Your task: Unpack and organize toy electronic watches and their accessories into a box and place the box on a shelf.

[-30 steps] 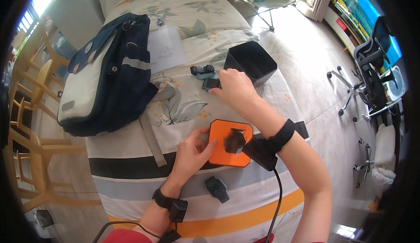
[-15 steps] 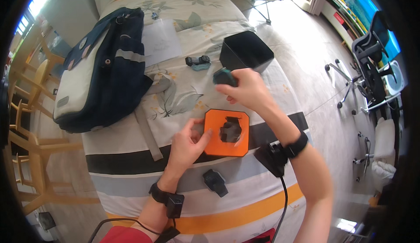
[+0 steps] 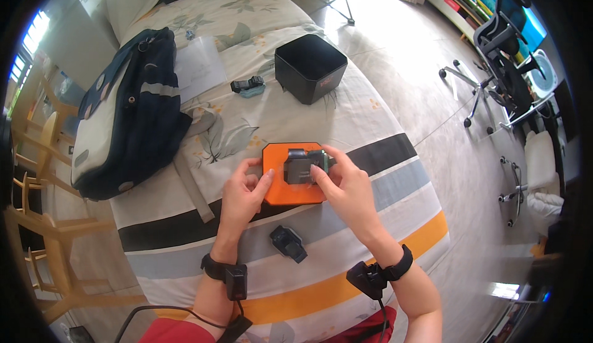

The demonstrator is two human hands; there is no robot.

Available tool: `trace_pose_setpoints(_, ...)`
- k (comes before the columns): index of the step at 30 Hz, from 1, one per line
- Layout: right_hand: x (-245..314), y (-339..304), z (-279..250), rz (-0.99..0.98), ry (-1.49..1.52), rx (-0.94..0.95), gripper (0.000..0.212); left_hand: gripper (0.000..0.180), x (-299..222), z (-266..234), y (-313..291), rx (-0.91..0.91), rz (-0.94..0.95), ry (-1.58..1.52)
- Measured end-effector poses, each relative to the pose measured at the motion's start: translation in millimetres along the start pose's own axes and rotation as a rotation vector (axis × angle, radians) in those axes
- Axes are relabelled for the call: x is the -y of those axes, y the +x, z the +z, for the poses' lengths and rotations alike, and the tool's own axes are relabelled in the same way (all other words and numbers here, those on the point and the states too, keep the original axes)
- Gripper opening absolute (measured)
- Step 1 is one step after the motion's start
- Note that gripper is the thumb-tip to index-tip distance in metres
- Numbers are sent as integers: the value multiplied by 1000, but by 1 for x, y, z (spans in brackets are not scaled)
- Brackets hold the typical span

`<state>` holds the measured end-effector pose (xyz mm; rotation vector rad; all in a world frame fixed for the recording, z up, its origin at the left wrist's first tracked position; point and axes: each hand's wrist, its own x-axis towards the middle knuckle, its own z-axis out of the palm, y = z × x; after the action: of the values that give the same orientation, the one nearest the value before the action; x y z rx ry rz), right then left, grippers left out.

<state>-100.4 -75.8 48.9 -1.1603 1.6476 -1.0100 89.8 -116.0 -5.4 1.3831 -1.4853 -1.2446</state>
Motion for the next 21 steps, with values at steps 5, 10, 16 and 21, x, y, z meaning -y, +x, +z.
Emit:
trace_pose_setpoints(5,-17,4,-1,-219,-363,-89,39,34,-5,3,0,-28,-2,-11)
trace_pose_setpoints(10,4,4,4,-288,-590,-109,29,32,-4,0,0,-25,-26,10)
trace_pose_setpoints(16,-4,10,2,-326,-656,-138,22,35,-3,-1,0,15,-1,39)
trace_pose_setpoints(21,-27,13,2,-270,-399,-130,22,32,-5,2,0,-22,54,118)
